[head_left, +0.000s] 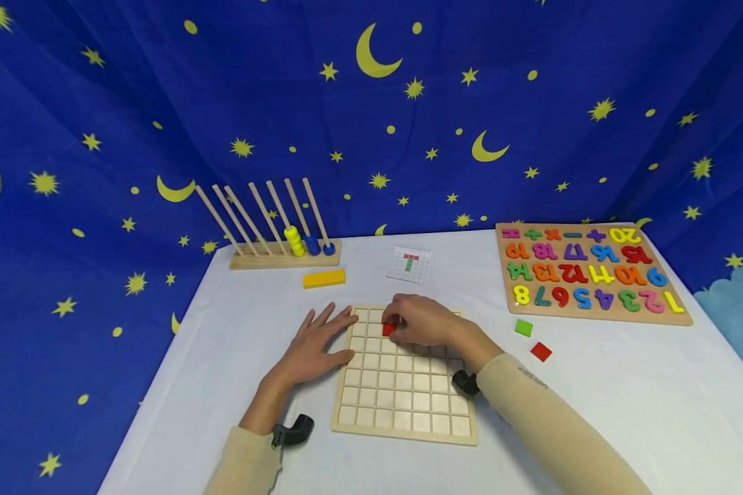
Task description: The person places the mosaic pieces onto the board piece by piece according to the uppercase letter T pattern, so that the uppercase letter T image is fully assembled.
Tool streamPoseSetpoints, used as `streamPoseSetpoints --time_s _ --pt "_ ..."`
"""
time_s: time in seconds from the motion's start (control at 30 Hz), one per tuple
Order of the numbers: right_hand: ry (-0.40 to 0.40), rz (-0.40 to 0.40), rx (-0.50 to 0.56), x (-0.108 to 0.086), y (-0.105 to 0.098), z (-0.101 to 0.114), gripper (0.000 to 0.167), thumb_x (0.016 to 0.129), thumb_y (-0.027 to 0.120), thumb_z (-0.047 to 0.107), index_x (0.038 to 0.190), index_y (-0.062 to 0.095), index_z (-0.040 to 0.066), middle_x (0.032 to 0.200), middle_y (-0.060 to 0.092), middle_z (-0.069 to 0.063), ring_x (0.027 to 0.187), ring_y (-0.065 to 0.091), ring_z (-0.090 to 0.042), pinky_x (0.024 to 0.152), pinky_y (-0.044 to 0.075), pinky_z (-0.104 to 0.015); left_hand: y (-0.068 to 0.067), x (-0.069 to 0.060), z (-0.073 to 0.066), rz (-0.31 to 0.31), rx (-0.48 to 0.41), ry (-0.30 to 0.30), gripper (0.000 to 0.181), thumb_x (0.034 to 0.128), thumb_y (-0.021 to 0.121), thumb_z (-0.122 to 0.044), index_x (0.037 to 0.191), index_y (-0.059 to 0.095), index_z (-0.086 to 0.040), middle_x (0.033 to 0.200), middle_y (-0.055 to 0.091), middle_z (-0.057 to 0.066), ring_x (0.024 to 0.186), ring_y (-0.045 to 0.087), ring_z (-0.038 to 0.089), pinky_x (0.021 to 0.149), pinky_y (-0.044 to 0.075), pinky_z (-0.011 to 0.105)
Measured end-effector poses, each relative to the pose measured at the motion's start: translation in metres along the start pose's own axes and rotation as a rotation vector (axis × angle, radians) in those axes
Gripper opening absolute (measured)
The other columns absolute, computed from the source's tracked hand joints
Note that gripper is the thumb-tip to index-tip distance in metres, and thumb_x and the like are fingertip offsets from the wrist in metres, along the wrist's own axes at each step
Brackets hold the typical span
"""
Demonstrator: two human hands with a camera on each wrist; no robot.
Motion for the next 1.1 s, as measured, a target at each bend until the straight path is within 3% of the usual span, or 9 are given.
streamPoseSetpoints --time_s 0.2,0.7,1.1 --pt "-0.004 -0.045 0.094 -0.006 -0.008 -0.006 0.024 0.086 0.072 0.023 0.108 0.071 0.015 0.092 0.062 0.005 0.08 0.056 -0.01 0.071 0.048 -0.027 -0.002 0.0 -0.003 0.0 -0.018 -0.002 0.063 0.0873 0.065 -0.045 0.145 0.045 -0.026 0.153 0.032 -0.007 0.145 0.013 0.021 0.115 0.002 0.05" --pt "0.004 -0.078 0.178 -0.038 -0.019 -0.024 0.028 0.087 0.072 0.021 0.112 0.07 0.008 0.093 0.064 0.006 0.079 0.056 -0.009 0.07 0.05 -0.028 -0.001 -0.003 -0.003 -0.005 -0.025 0.01 0.064 0.0867 0.065 -0.044 0.144 0.046 -0.024 0.153 0.032 -0.006 0.144 0.014 0.023 0.115 0.002 0.05" --pt "0.09 -0.101 0.192 -0.067 -0.032 -0.037 0.031 0.087 0.07 0.022 0.115 0.068 0.007 0.09 0.062 0.009 0.079 0.056 -0.011 0.069 0.051 -0.029 -0.001 0.0 0.0 -0.019 -0.015 0.022 0.064 0.0869 0.065 -0.045 0.145 0.045 -0.024 0.153 0.031 -0.007 0.144 0.014 0.023 0.115 0.002 0.05"
Point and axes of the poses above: each hand's wrist, its own x-axis towards the middle knuckle, its own y-axis out of the palm, z = x × y, the point moved 2 cm from there along x, towards the middle knuckle
